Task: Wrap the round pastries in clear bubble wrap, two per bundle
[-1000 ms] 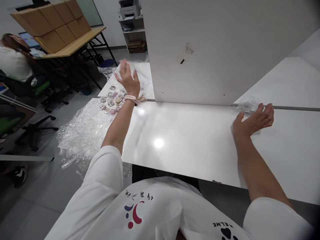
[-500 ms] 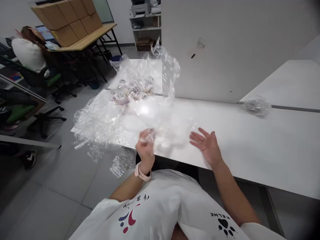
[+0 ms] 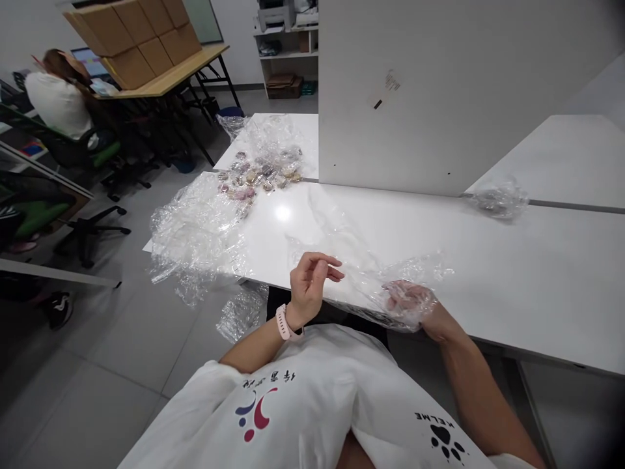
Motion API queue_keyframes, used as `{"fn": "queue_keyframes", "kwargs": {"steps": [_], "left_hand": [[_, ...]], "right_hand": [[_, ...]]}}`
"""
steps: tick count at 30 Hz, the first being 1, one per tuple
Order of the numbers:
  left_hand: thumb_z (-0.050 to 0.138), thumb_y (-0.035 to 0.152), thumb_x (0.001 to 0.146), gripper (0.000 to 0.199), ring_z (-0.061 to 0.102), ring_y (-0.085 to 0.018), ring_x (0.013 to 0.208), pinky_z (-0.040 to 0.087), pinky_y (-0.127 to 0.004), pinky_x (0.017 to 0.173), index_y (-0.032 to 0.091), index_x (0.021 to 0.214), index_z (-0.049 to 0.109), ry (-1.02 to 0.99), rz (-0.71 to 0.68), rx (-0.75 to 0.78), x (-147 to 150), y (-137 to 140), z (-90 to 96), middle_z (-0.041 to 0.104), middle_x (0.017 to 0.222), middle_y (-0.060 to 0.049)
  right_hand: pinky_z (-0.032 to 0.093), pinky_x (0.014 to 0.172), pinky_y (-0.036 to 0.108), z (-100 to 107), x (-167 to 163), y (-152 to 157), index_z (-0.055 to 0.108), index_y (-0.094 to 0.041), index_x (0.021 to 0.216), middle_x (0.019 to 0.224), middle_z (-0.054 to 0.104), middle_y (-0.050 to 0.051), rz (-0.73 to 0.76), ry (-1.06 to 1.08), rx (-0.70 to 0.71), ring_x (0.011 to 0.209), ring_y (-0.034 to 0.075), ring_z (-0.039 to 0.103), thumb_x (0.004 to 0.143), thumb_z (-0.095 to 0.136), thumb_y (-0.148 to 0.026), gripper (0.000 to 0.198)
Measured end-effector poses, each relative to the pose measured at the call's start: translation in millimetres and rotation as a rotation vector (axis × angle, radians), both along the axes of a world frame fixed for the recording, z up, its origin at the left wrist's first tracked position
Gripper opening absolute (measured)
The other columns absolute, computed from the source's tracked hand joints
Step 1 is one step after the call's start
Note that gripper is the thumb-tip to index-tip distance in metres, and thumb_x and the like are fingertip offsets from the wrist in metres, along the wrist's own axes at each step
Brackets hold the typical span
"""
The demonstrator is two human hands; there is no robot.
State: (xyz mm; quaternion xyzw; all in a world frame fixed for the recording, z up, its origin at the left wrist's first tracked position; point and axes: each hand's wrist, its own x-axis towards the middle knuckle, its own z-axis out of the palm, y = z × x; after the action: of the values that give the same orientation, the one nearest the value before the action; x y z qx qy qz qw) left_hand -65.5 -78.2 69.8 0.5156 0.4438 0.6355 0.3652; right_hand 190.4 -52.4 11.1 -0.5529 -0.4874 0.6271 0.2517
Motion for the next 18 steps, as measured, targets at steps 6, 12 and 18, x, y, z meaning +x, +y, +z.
{"fn": "queue_keyframes", "kwargs": {"steps": [6, 12, 18], "left_hand": [[0.052, 0.035, 0.097, 0.052, 0.074, -0.024, 0.084, 0.060, -0.036, 0.067, 0.019, 0.145, 0.043, 0.724, -0.203, -0.221, -2, -2, -13.8, 0.070, 0.121, -0.016], [0.044, 0.037, 0.102, 0.053, 0.063, -0.016, 0.048, 0.053, -0.030, 0.055, 0.016, 0.150, 0.037, 0.870, -0.191, -0.332, -14, -9, -25.3, 0.074, 0.074, -0.003], [0.049, 0.053, 0.098, 0.058, 0.043, -0.036, 0.142, 0.040, -0.060, 0.111, 0.023, 0.147, 0.047, 1.167, -0.203, -0.082, 0, 30, -38.4, 0.049, 0.151, -0.015]], "right_hand": [[0.033, 0.039, 0.026, 3, 72, 26, 0.073, -0.022, 0.101, 0.068, 0.065, 0.003, 0.176, -0.321, -0.082, 0.045, 0.012, 0.046, 0.073, 0.069, -0.060, 0.047], [0.049, 0.063, 0.062, 16, 143, 49, 0.070, -0.033, 0.107, 0.092, 0.068, 0.012, -0.498, -0.877, 0.476, 0.084, 0.041, 0.065, 0.077, 0.059, -0.059, 0.041], [0.045, 0.104, 0.059, 32, 48, 52, 0.063, -0.025, 0.127, 0.124, 0.066, 0.010, -0.300, -0.774, 1.021, 0.118, 0.033, 0.060, 0.097, 0.040, -0.047, 0.044]]}}
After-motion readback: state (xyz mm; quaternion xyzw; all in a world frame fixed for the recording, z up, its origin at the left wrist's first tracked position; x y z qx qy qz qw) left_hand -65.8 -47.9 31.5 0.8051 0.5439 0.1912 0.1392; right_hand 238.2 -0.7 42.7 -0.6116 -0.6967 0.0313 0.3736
